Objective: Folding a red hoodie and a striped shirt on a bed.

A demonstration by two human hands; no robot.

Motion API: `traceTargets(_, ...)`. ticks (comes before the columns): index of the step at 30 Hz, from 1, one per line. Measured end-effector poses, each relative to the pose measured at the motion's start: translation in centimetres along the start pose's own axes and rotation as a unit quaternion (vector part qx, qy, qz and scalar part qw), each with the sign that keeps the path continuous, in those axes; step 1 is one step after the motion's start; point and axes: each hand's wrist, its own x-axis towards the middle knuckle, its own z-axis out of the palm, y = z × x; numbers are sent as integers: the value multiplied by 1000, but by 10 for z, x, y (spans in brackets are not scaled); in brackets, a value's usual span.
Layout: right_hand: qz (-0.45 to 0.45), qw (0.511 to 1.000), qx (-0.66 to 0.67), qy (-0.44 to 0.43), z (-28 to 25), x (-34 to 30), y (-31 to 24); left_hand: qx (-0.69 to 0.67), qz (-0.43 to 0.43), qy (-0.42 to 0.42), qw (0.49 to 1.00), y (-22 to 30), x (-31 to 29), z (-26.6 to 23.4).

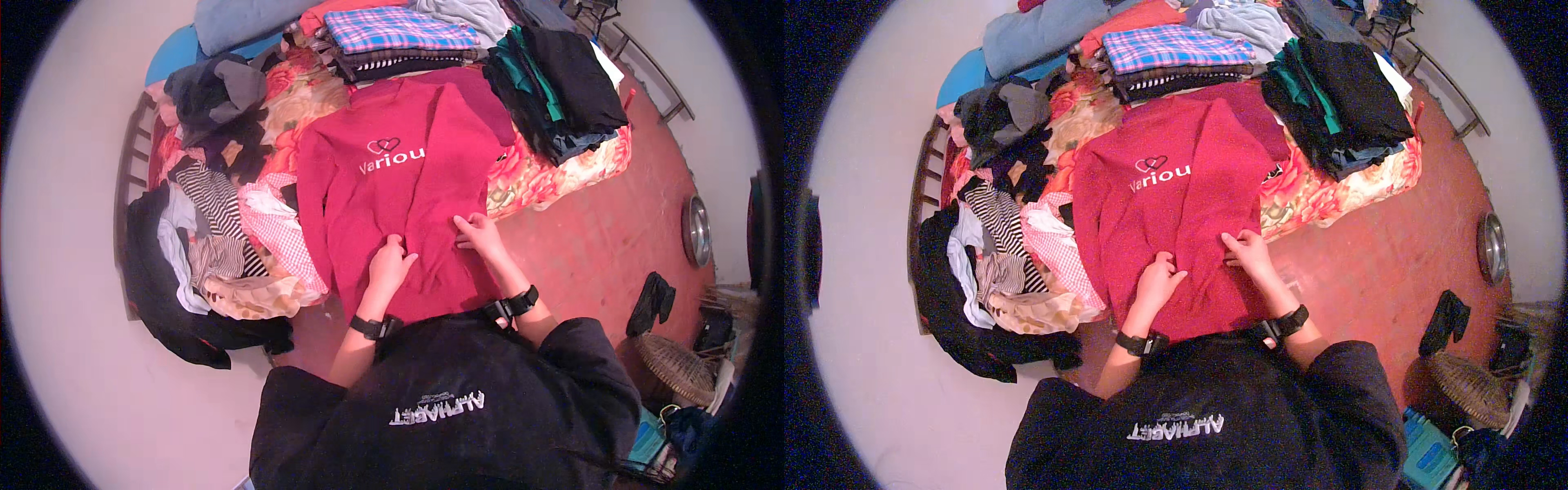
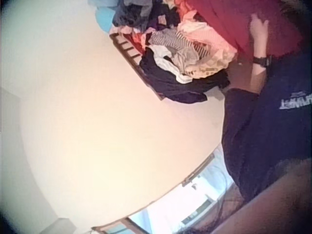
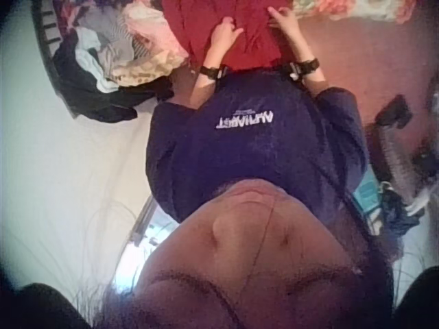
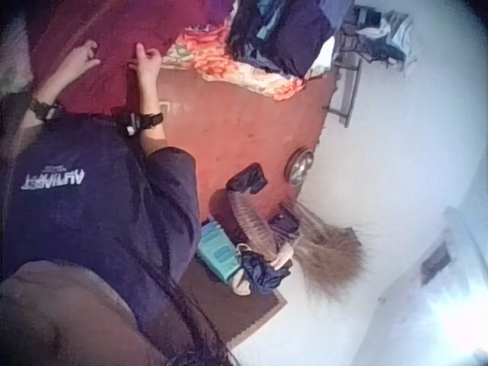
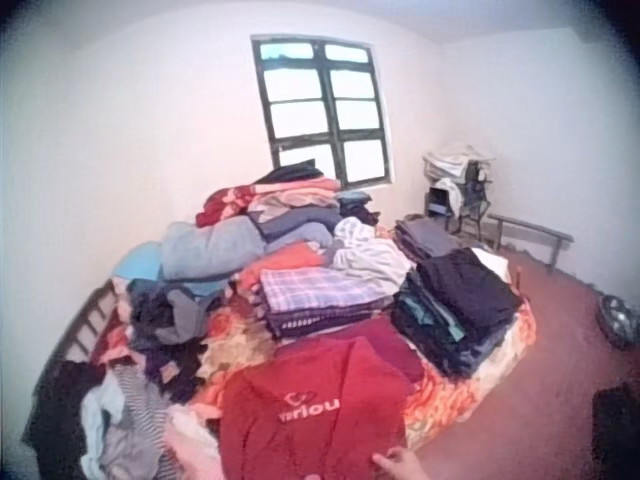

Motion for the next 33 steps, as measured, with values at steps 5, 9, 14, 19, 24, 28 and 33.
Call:
traceTargets(5, 0, 996, -9, -87, -2, -11, 2, -81, 50, 6, 995, -25, 1, 3)
traceTargets(9, 3, 994, -83, -73, -13, -19, 9, -229, 9, 76, 970, -29, -12, 4)
traceTargets(14, -158, 922, -340, 94, 7, -36, -3, -205, -88, -30, 974, 0, -40, -14)
traceTargets(19, -416, 802, -407, 136, 26, -58, -70, -150, 4, 35, 988, -17, -54, -2)
traceTargets(24, -415, 721, -552, 50, 33, -31, -30, -49, -12, 31, 998, -4, -63, -25)
traceTargets(28, -384, 686, -616, -47, 28, -41, 3, -239, -154, 123, 951, -34, -67, -48)
traceTargets(33, -405, 639, -642, -125, 34, -64, 13, -110, -127, 276, 946, -145, -77, -36)
